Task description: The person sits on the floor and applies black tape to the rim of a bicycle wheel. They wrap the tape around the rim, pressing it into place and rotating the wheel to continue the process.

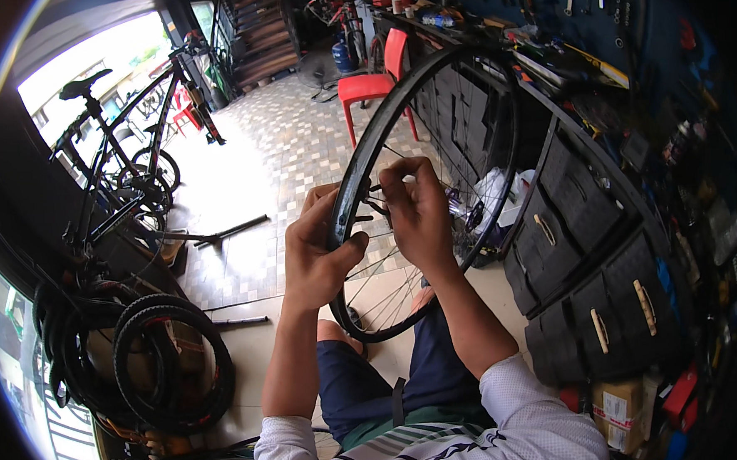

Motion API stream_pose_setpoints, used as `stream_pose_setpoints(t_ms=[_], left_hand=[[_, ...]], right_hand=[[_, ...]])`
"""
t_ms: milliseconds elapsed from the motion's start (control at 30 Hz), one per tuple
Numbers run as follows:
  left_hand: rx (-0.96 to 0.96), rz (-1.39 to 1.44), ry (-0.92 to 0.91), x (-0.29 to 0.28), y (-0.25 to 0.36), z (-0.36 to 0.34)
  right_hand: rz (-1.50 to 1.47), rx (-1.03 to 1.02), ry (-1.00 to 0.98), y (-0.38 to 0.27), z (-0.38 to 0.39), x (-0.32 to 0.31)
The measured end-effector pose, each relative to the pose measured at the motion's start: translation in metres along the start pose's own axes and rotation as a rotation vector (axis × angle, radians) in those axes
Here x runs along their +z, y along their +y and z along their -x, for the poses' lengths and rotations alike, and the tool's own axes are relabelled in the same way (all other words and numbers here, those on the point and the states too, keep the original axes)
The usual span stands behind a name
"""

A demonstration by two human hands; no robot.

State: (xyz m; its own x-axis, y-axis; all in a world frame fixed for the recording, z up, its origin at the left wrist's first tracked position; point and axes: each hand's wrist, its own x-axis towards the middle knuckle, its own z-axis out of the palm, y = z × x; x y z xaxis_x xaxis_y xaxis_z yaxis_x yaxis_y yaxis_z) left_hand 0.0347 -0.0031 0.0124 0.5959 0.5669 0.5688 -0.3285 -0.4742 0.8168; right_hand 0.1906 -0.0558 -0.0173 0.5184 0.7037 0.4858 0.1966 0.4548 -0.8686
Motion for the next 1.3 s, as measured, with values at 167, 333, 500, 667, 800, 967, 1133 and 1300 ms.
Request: stream_pose_setpoints(t_ms=[167,333,500,667,800,967,1133,1300], left_hand=[[0.024,0.010,-0.020,-0.006,-0.011,-0.004],[0.017,0.140,-0.044,-0.002,-0.013,-0.007],[-0.096,0.214,-0.039,-0.009,-0.014,-0.002],[-0.066,0.169,-0.053,-0.008,-0.014,0.001],[-0.015,0.058,-0.034,-0.008,-0.019,0.001],[0.012,-0.044,0.047,-0.015,-0.014,0.003],[0.008,-0.006,0.030,-0.015,-0.015,0.001],[-0.001,0.043,0.034,-0.015,-0.017,0.002]], right_hand=[[0.374,-0.660,0.129,0.009,0.011,-0.003],[0.058,-0.379,0.037,0.007,0.000,0.003],[0.115,-0.421,-0.073,0.013,0.002,-0.003],[0.306,-0.590,-0.012,0.024,0.007,-0.009],[0.252,-0.464,0.043,0.020,0.008,-0.010],[0.024,-0.170,-0.053,0.005,0.003,0.000],[0.335,-0.617,0.144,0.013,0.004,0.006],[0.176,-0.273,0.001,0.000,-0.003,0.006]])
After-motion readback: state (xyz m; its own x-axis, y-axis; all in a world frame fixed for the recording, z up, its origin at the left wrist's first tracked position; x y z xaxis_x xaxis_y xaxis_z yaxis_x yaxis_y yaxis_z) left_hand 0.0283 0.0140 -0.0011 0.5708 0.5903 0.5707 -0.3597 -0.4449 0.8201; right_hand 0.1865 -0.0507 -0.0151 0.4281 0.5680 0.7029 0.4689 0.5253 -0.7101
